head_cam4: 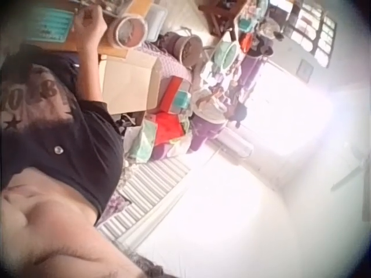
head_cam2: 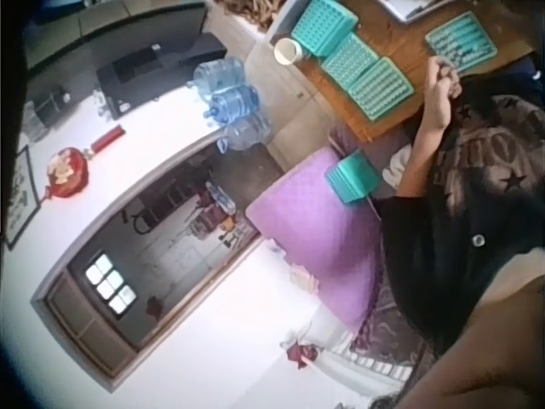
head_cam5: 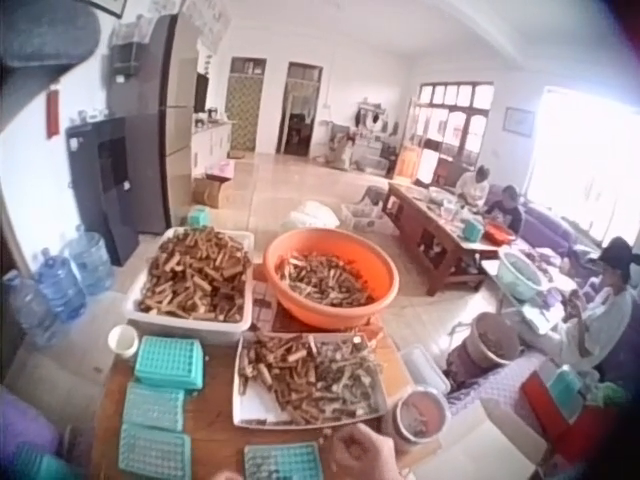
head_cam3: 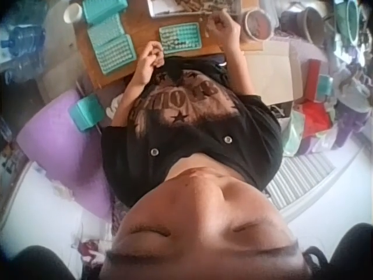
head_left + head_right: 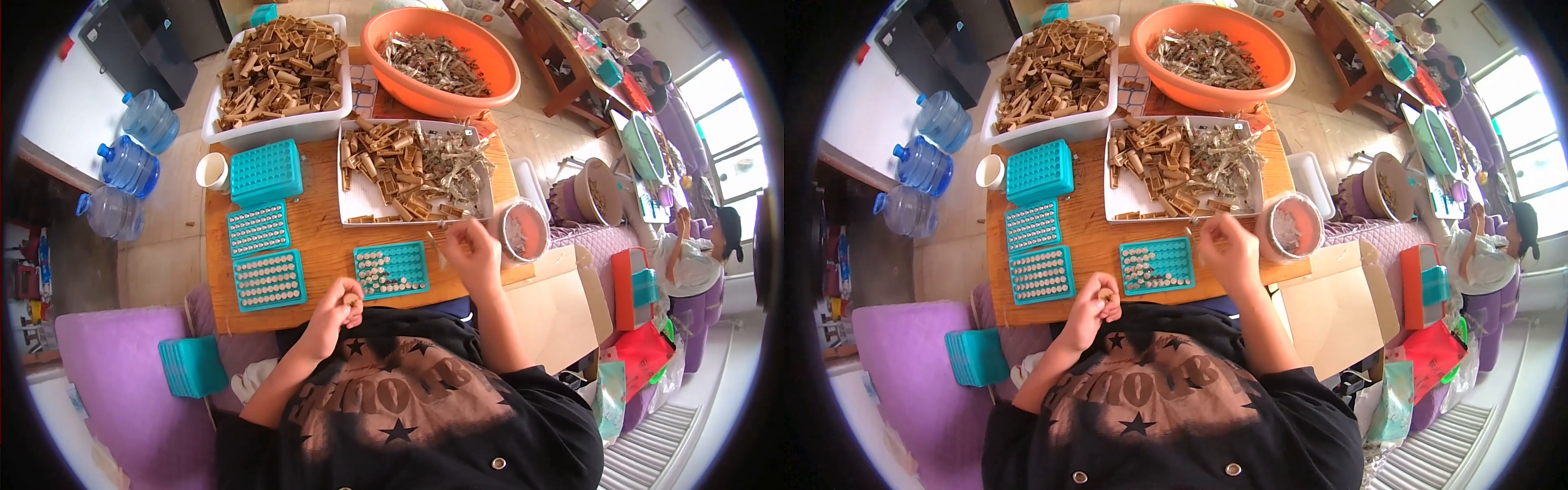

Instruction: The person assembles small products by hand, inserting metallic components into wooden pieces and then organizing the finished products into plastic trays.

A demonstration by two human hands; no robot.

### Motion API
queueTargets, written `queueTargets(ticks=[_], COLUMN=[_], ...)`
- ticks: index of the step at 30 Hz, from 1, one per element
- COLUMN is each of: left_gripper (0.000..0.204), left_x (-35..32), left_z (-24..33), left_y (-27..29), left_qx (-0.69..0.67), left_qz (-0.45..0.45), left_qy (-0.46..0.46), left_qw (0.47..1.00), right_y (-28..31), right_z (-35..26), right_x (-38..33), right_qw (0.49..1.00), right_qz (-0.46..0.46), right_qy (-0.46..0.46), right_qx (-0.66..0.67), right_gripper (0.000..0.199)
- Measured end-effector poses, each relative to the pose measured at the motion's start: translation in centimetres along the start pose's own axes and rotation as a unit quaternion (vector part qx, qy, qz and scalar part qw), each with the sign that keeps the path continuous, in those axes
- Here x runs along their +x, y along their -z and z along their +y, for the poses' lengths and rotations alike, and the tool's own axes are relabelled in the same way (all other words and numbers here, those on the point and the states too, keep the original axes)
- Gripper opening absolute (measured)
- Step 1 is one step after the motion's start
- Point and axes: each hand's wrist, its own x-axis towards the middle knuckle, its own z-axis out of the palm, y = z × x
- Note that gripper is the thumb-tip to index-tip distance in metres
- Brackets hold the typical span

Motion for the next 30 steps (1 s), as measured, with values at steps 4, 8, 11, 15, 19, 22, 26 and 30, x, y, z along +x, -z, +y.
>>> queueTargets(ticks=[4,8,11,15,19,22,26,30], left_gripper=[0.018,0.018,0.018,0.015,0.013,0.015,0.016,0.020], left_x=[3.2,4.6,4.5,4.2,4.2,4.3,4.4,4.3], left_z=[2.0,1.8,1.6,1.3,1.1,0.7,0.9,1.0], left_y=[-4.1,-5.4,-5.0,-4.9,-4.9,-4.6,-4.3,-4.5], left_qx=[0.002,0.049,0.039,0.013,-0.051,-0.099,-0.132,-0.155], left_qz=[0.070,0.114,0.101,0.092,0.099,0.091,0.071,0.052], left_qy=[0.056,0.057,0.053,0.049,0.057,0.072,0.108,0.030], left_qw=[0.996,0.991,0.993,0.994,0.992,0.988,0.983,0.986], right_y=[-0.5,-1.3,-1.1,-1.1,-0.9,-1.0,-1.3,-1.1], right_z=[-3.8,-4.2,-5.2,-5.3,-5.1,-5.2,-4.7,-5.2], right_x=[-2.5,-2.9,-3.2,-2.8,-2.8,-2.9,-3.3,-3.3], right_qw=[0.959,0.939,0.972,0.972,0.973,0.975,0.974,0.918], right_qz=[-0.073,-0.082,-0.108,-0.147,-0.180,-0.183,-0.185,-0.205], right_qy=[0.252,0.316,0.206,0.175,0.125,0.094,0.023,-0.155], right_qx=[-0.106,-0.106,-0.031,0.049,0.066,0.085,0.128,0.303], right_gripper=[0.014,0.017,0.016,0.020,0.022,0.022,0.018,0.014])
